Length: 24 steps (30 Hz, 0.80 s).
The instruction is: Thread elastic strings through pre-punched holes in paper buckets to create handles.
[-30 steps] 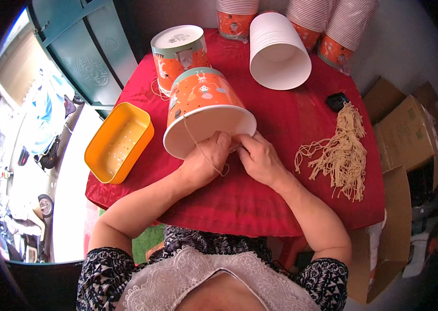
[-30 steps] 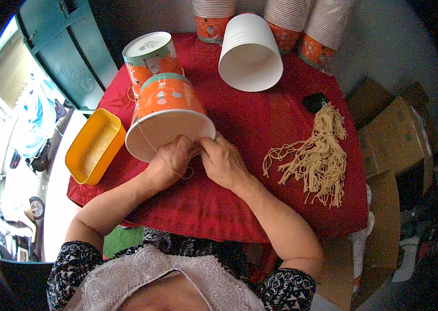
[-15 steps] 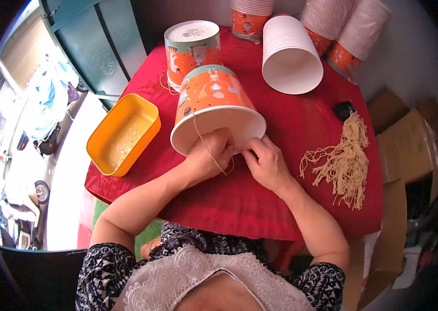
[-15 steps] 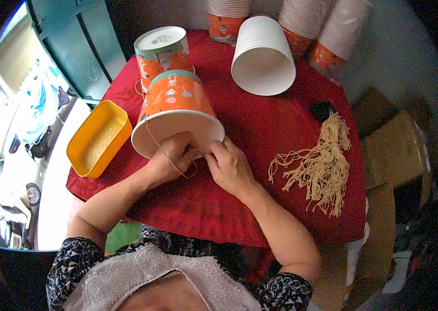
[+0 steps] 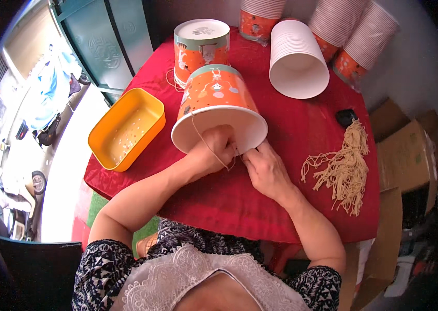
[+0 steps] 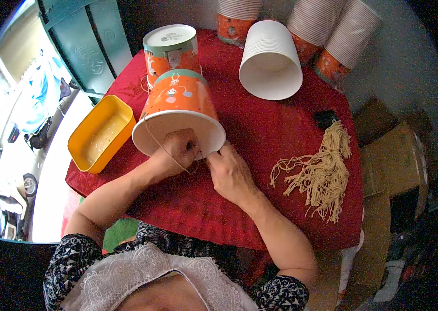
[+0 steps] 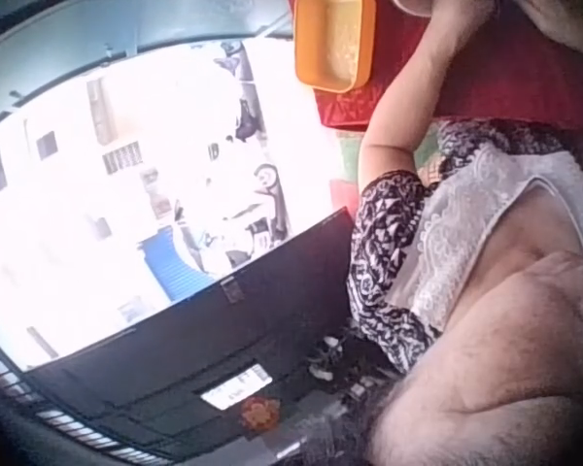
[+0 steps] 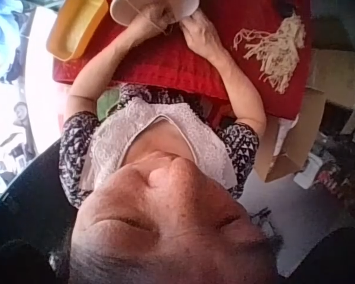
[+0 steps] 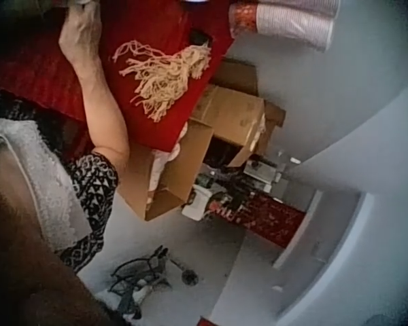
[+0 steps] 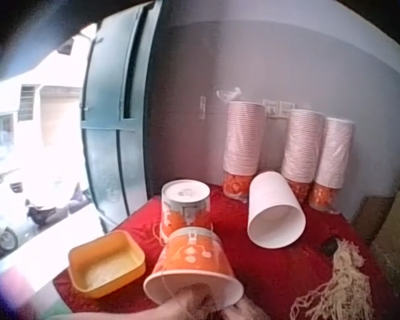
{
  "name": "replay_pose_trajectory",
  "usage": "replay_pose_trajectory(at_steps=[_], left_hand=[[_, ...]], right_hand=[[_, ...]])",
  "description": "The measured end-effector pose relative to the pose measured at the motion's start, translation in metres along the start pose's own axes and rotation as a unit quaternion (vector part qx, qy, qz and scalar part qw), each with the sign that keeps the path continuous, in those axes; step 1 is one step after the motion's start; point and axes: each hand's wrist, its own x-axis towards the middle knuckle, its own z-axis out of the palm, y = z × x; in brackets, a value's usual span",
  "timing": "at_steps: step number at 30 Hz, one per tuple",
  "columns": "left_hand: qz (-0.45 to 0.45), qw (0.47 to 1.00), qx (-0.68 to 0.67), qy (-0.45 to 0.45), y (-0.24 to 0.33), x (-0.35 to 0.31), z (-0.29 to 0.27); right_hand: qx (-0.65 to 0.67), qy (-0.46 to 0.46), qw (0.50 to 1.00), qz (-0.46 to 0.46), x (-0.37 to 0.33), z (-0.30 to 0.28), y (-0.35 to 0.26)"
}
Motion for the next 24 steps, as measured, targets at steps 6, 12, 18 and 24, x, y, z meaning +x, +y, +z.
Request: replay_pose_trajectory(at_steps=[6,12,18,24], left_hand=[[-0.041,0.981,-0.183,-0.055,0.009,0.0,-0.011],[-0.147,0.909,-0.363,-0.139,0.01,0.0,-0.014],[-0.073,0.97,-0.224,-0.052,0.01,0.003,-0.001],[0.001,0.993,-0.116,-0.006,0.008,0.002,0.004]], right_hand=[[0.004,-0.009,1.0,0.0,0.0,-0.001,0.0],[0.006,-0.013,1.0,0.012,-0.001,0.0,0.001],[0.006,0.002,1.0,-0.012,0.0,0.0,0.004],[0.006,0.02,1.0,-0.009,0.0,-0.003,0.007]])
